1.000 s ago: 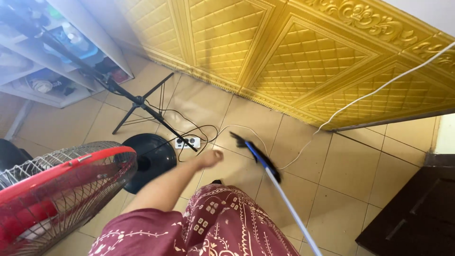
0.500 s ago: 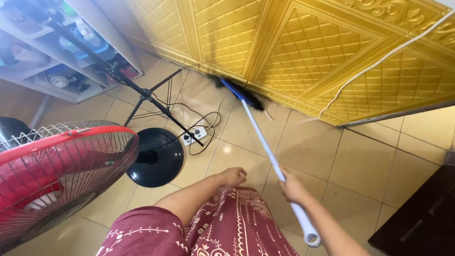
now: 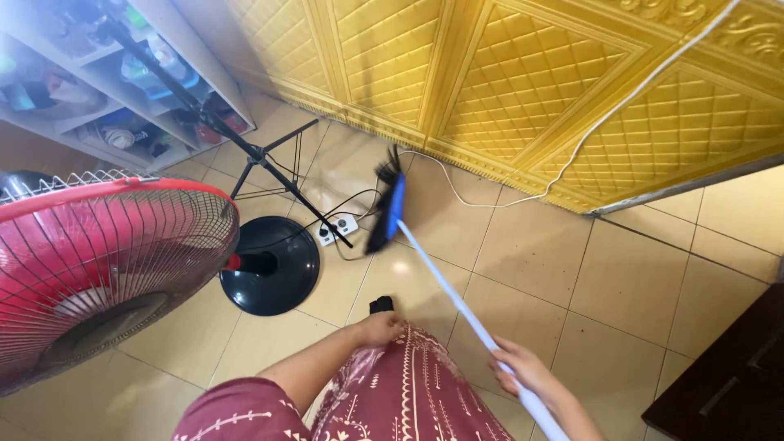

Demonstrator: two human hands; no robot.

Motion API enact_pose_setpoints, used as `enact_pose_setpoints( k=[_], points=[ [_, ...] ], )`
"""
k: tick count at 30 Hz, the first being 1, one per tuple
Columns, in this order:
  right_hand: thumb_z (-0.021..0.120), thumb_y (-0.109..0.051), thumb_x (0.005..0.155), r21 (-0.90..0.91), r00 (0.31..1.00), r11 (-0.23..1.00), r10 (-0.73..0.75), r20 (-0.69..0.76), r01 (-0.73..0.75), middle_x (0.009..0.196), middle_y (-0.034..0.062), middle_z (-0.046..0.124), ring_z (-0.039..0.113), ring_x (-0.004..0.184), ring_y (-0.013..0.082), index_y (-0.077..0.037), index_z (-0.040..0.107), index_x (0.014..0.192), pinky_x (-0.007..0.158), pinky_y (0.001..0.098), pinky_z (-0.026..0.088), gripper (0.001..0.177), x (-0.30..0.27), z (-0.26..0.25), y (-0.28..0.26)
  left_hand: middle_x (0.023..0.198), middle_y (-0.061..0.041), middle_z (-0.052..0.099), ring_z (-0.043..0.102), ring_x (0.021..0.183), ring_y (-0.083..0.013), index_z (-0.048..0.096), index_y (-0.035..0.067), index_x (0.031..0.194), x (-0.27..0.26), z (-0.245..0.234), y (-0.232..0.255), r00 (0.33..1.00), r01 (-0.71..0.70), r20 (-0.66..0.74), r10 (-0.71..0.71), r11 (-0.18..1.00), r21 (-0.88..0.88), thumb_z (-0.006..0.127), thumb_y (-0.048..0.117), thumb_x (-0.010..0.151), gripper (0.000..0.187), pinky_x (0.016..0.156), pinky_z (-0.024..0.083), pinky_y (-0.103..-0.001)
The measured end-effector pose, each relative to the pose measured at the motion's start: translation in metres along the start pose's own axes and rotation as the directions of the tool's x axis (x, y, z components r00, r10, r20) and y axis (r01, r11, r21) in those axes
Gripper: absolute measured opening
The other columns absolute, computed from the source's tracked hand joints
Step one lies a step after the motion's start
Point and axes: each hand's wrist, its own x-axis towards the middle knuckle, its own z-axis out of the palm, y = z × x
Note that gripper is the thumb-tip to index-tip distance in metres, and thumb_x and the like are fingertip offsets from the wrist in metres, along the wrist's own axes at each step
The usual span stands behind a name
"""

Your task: Sweeping the floor in multiple rooms of a house using a broom.

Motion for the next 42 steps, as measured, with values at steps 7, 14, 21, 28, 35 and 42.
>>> enact_pose_setpoints(
  k=[7, 14, 21, 28, 35, 42],
  points=[
    [0.061, -0.008, 0.097, -0.179, 0.972, 0.984, -0.029, -0.234, -0.013, 0.071, 0.0107, 0.051, 0.041, 0.045, 0.0164, -0.02, 0.033, 0.159, 0.038, 0.0341, 0.033, 0.069, -0.071, -0.046, 0.047, 0.125, -0.014, 0.069, 0.067, 0.115, -0.0232, 0.059, 0.004, 0.133, -0.053, -0.023, 0.021, 0.981, 0.166, -0.064, -0.181, 0.968, -0.189, 0.067, 0.034, 0.094, 0.05, 0.1, 0.053, -0.034],
    [0.054, -0.011, 0.099, 0.01, 1.0, 1.0, -0.01, -0.011, 0.01, 0.069, 0.0028, 0.044, 0.037, 0.043, 0.0108, -0.012, 0.044, 0.155, 0.034, 0.0286, 0.03, 0.056, -0.02, 0.018, 0.04, 0.121, -0.02, 0.071, 0.072, 0.108, -0.0261, 0.056, -0.001, 0.131, -0.023, 0.017, 0.017, 0.994, 0.102, 0.011, -0.107, 0.898, -0.428, 0.059, 0.022, 0.096, 0.042, 0.092, 0.058, -0.036],
    [0.052, -0.013, 0.102, 0.134, 0.983, 0.99, 0.008, 0.184, -0.033, 0.073, 0.0036, 0.05, 0.04, 0.046, 0.0098, -0.007, 0.04, 0.152, 0.038, 0.0257, 0.032, 0.052, 0.028, 0.03, 0.043, 0.117, -0.013, 0.068, 0.07, 0.103, -0.0209, 0.056, 0.0, 0.13, 0.0, 0.044, 0.002, 0.998, 0.055, 0.03, -0.049, 0.965, -0.258, 0.065, 0.019, 0.097, 0.039, 0.089, 0.058, -0.034],
    [0.059, -0.018, 0.1, -0.005, 0.969, 1.0, 0.009, -0.245, -0.011, 0.075, 0.0136, 0.057, 0.04, 0.041, 0.0165, -0.005, 0.039, 0.153, 0.035, 0.033, 0.03, 0.058, -0.078, -0.071, 0.09, 0.119, -0.014, 0.071, 0.068, 0.108, -0.0208, 0.064, 0.006, 0.127, -0.046, -0.001, 0.021, 0.989, 0.112, -0.065, -0.132, 0.963, -0.244, 0.063, 0.02, 0.096, 0.035, 0.094, 0.054, -0.032],
    [0.061, -0.003, 0.097, 0.052, 0.979, 0.999, 0.026, -0.202, -0.016, 0.072, 0.016, 0.049, 0.04, 0.045, 0.0185, -0.019, 0.027, 0.159, 0.039, 0.0335, 0.033, 0.073, -0.08, -0.052, 0.071, 0.122, -0.012, 0.071, 0.067, 0.112, -0.0205, 0.065, 0.007, 0.128, -0.046, -0.014, 0.005, 0.982, 0.143, -0.084, -0.167, 0.961, -0.237, 0.064, 0.021, 0.094, 0.036, 0.098, 0.052, -0.033],
    [0.056, -0.004, 0.095, 0.04, 0.989, 0.999, -0.014, 0.146, 0.008, 0.074, 0.0076, 0.054, 0.047, 0.046, 0.012, -0.01, 0.04, 0.155, 0.038, 0.0275, 0.035, 0.063, 0.044, 0.041, 0.007, 0.117, -0.015, 0.072, 0.072, 0.105, -0.0255, 0.064, 0.005, 0.124, -0.014, -0.012, 0.043, 0.996, 0.086, -0.03, -0.088, 0.994, -0.067, 0.064, 0.026, 0.094, 0.037, 0.092, 0.057, -0.036]
  ],
)
